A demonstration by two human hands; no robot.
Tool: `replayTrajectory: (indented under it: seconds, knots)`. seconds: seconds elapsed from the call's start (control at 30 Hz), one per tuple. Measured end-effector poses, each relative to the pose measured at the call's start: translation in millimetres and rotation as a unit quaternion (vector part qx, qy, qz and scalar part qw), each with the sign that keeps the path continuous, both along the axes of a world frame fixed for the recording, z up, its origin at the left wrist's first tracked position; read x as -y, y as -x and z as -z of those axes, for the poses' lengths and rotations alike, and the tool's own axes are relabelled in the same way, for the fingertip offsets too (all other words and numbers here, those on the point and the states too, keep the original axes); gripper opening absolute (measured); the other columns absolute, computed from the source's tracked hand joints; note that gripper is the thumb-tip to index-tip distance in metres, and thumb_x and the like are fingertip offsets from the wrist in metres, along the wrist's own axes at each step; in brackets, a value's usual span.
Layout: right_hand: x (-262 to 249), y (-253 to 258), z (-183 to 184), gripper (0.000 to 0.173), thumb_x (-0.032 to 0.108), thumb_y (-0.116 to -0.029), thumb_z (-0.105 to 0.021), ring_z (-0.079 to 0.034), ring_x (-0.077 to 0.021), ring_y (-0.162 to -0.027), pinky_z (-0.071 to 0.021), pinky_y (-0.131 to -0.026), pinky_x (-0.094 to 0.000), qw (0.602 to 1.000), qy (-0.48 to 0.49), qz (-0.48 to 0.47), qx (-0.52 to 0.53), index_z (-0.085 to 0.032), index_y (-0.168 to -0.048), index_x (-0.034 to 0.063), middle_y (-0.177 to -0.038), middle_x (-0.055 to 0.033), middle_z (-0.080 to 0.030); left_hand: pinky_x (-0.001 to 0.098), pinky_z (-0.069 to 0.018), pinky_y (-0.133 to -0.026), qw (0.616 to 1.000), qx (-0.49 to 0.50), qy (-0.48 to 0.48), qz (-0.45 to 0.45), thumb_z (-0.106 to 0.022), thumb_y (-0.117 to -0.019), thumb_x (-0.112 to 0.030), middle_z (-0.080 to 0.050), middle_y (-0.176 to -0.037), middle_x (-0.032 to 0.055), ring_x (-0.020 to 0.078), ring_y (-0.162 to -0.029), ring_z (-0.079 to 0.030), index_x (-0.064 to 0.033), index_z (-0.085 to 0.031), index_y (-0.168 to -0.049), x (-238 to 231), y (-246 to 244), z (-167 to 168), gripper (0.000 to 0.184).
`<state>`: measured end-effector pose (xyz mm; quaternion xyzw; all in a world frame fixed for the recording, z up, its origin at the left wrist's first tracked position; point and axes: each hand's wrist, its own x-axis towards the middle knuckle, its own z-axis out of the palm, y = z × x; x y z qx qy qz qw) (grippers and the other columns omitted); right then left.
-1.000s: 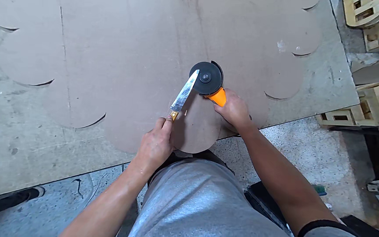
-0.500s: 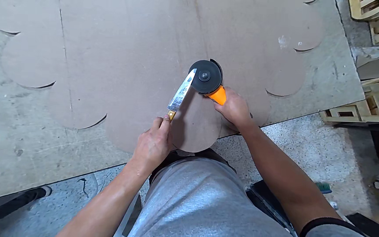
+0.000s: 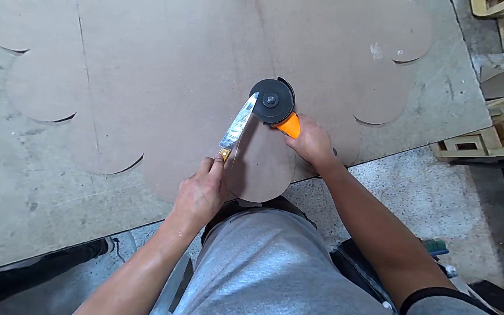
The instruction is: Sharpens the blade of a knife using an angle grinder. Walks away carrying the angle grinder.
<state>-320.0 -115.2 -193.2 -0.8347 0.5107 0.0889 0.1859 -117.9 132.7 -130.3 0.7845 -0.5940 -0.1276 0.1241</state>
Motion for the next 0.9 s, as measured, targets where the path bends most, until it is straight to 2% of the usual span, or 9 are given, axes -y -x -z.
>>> replayTrajectory:
  seconds: [0.9]
  knots:
    - [-0.1, 1.3, -1.2, 0.068, 0.046, -0.0850, -0.077, -0.068, -0.0364, -0.113, -0.0571, -0.087, -0.0571, 1.000, 0.000, -0.005, 0.023, -0.057, -0.138, 0.0080, -0.126, -0.0145, -0.068, 0.0455, -0.0570, -0.050, 1.000, 0.013, -0.020, 0.010, -0.053, -0.0998, -0.014, -0.064, -0.107, 0.0164, 0.0278, -0.064, -0.068, -0.0003, -0.062, -0.130, -2.5, -3.1, -17.3, 0.035]
